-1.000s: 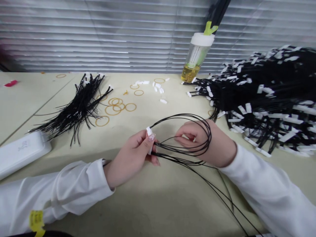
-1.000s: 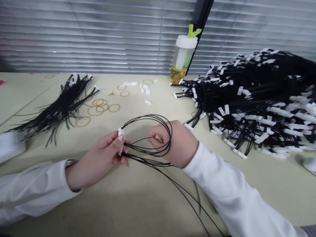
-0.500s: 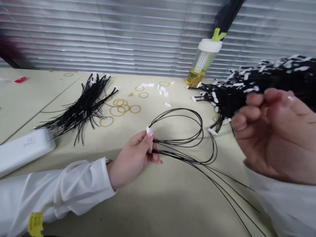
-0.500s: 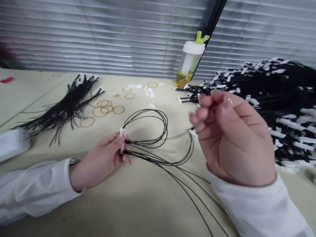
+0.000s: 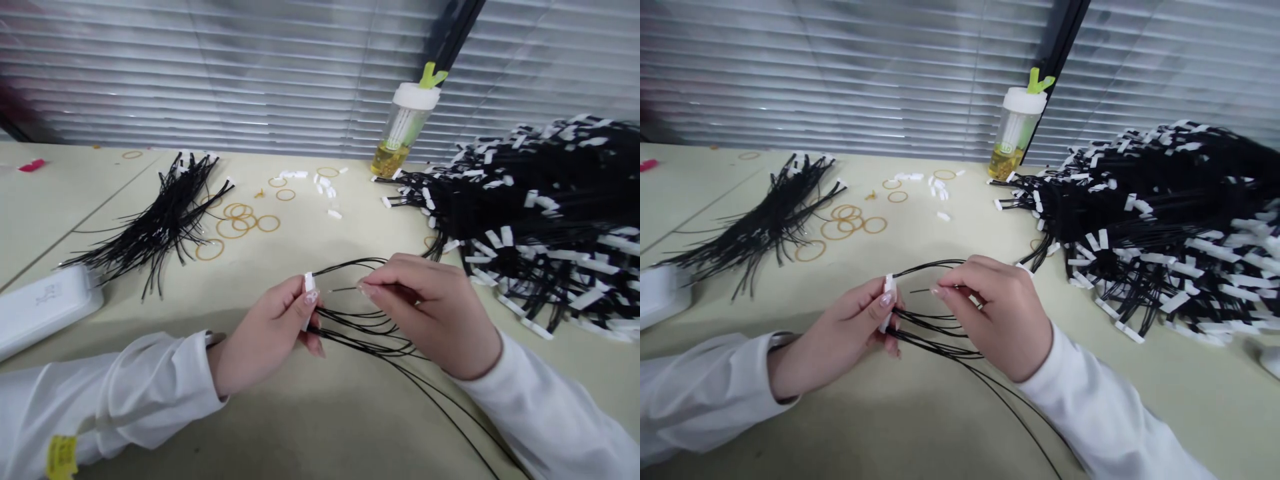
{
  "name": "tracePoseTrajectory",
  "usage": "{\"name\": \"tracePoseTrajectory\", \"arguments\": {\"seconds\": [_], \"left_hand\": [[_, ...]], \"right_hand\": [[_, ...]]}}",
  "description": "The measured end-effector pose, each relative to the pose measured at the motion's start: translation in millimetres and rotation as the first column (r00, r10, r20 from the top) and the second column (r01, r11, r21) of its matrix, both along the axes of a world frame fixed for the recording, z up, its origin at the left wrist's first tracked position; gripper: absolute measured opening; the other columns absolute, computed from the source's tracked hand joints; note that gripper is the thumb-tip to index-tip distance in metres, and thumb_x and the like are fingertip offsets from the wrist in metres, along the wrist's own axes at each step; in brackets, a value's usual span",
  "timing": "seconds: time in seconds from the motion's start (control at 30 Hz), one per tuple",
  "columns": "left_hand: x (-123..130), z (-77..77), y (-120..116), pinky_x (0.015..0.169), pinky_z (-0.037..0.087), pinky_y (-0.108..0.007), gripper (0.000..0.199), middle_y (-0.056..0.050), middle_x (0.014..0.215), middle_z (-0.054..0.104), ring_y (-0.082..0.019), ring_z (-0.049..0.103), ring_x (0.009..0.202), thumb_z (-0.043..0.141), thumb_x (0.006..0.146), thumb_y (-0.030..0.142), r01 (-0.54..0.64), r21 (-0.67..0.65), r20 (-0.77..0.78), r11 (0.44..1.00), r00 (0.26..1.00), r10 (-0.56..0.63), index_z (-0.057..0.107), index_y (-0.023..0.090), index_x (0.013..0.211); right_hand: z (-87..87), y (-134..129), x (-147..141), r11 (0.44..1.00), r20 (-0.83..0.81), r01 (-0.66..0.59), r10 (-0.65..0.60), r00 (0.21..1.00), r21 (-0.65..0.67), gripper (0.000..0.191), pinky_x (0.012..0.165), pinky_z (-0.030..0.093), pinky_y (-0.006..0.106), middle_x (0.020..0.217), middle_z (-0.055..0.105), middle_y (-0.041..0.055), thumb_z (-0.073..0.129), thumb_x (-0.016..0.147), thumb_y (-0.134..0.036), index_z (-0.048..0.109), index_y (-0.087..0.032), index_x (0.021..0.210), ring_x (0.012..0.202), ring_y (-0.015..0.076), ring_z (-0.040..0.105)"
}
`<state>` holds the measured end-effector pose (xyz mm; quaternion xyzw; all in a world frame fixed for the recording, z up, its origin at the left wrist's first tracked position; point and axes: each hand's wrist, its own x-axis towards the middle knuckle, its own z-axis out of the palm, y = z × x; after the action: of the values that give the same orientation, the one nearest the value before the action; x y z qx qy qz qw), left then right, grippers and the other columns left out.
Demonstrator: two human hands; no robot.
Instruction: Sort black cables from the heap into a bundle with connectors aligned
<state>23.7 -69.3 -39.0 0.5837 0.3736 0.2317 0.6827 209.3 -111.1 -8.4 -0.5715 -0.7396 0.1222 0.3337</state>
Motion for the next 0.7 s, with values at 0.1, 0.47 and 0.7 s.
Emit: {"name": "tracePoseTrajectory", "arguments": {"seconds": [0.1, 0.47, 0.7], "left_hand": [[0, 0.3, -2, 0.048, 0.046, -0.018, 0.024, 0.006, 0.064, 0.044, -0.005, 0.055, 0.047, 0.035, 0.086, 0.037, 0.022, 0.043, -0.021, 0.999, 1.000, -0.022, 0.042, 0.016, 0.075], [0, 2.7, -3, 0.049, 0.047, -0.019, 0.023, 0.007, 0.062, 0.044, -0.005, 0.055, 0.047, 0.035, 0.086, 0.033, 0.080, 0.071, -0.059, 0.994, 0.995, -0.076, 0.039, 0.017, 0.071], [-3, -1.5, -4, 0.052, 0.049, -0.021, 0.024, 0.005, 0.065, 0.044, -0.006, 0.053, 0.051, 0.036, 0.086, 0.037, 0.150, 0.088, -0.062, 0.985, 0.988, -0.145, 0.042, 0.017, 0.073]], "right_hand": [[-0.9, 1, -4, 0.998, -0.009, 0.038, -0.038, 0.999, 0.041, 0.010, 0.052, 0.036, 0.021, 0.062, 0.055, -0.0011, 0.052, 0.079, -0.022, 0.059, -0.019, 0.074, 0.054, 0.0073, 0.046], [-9.0, 4, -11, 0.983, 0.000, -0.006, 0.006, 1.000, 0.181, 0.010, 0.053, 0.036, 0.019, 0.060, 0.053, -0.0017, 0.052, 0.078, -0.016, 0.061, -0.017, 0.074, 0.054, 0.0058, 0.045], [-13.6, 5, -10, 0.971, 0.119, -0.115, 0.092, 0.989, 0.209, 0.013, 0.059, 0.040, 0.017, 0.070, 0.057, 0.0008, 0.050, 0.078, -0.011, 0.062, -0.016, 0.078, 0.063, 0.0064, 0.050]]}}
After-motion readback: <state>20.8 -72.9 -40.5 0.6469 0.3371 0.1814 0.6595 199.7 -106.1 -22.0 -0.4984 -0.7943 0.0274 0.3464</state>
